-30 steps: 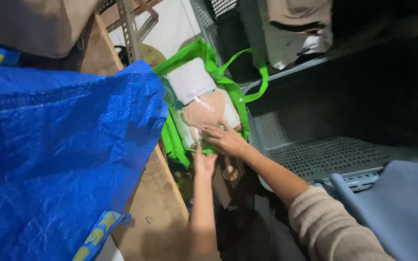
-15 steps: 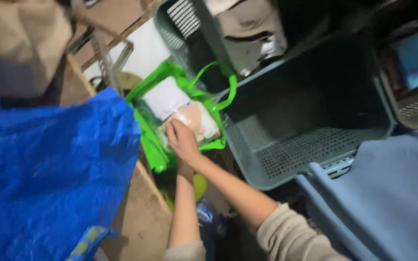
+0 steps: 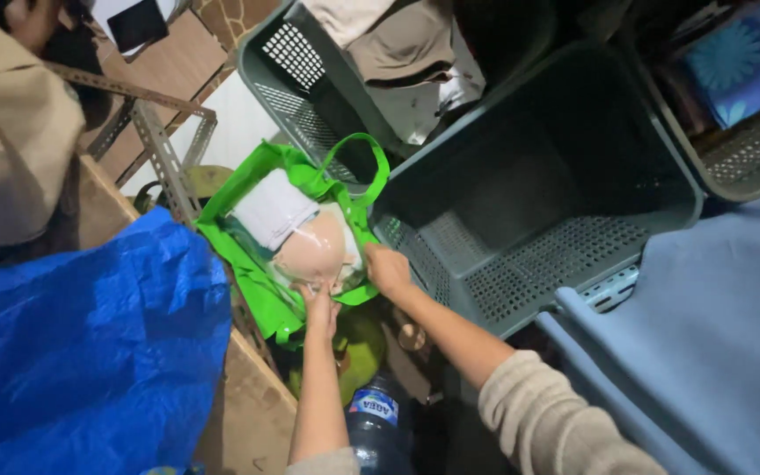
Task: The person packages laundered clothes by placing items into plastic bags, spraying them with a liquid from a bottle, sealing the bags with adhesive tape, and weighing the packages on a scale.
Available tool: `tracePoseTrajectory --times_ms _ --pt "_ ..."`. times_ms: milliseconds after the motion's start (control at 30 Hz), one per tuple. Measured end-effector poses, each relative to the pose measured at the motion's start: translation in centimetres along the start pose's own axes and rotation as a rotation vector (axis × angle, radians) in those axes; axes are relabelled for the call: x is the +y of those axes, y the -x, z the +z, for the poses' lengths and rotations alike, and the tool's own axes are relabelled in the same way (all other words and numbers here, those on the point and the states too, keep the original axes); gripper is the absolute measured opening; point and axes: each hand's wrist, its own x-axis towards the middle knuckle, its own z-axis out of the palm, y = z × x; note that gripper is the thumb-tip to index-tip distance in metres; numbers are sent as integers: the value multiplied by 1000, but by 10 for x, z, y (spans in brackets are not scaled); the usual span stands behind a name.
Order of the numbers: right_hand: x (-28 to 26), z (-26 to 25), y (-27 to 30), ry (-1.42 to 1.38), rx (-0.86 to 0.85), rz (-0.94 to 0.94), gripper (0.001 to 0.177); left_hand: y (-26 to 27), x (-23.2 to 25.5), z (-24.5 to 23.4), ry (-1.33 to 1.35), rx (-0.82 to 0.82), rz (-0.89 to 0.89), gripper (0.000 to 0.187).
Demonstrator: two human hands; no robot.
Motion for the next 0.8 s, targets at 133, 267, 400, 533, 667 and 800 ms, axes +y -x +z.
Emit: tracePoseTrajectory --times_ms 133,267,400,533,667,800 --pt "55 -14 59 -419 325 15 26 -3 -2 -1 -27 21 -18 103" --pt "132 -30 161 -294 521 1084 53 3 -1 7 -90 86 -45 102" --pt "179 -52 195 -1088 265 1331 42 26 -9 20 -44 210 -16 99" --pt "194 -70 185 -1475 129 1226 32 52 -35 29 -461 370 718 97" --pt "188 -83 202 -1561 110 1183 24 99 -80 39 -346 270 620 91" --pt "162 -98 226 -1604 83 1112 18 133 -99 56 -453 -28 499 47"
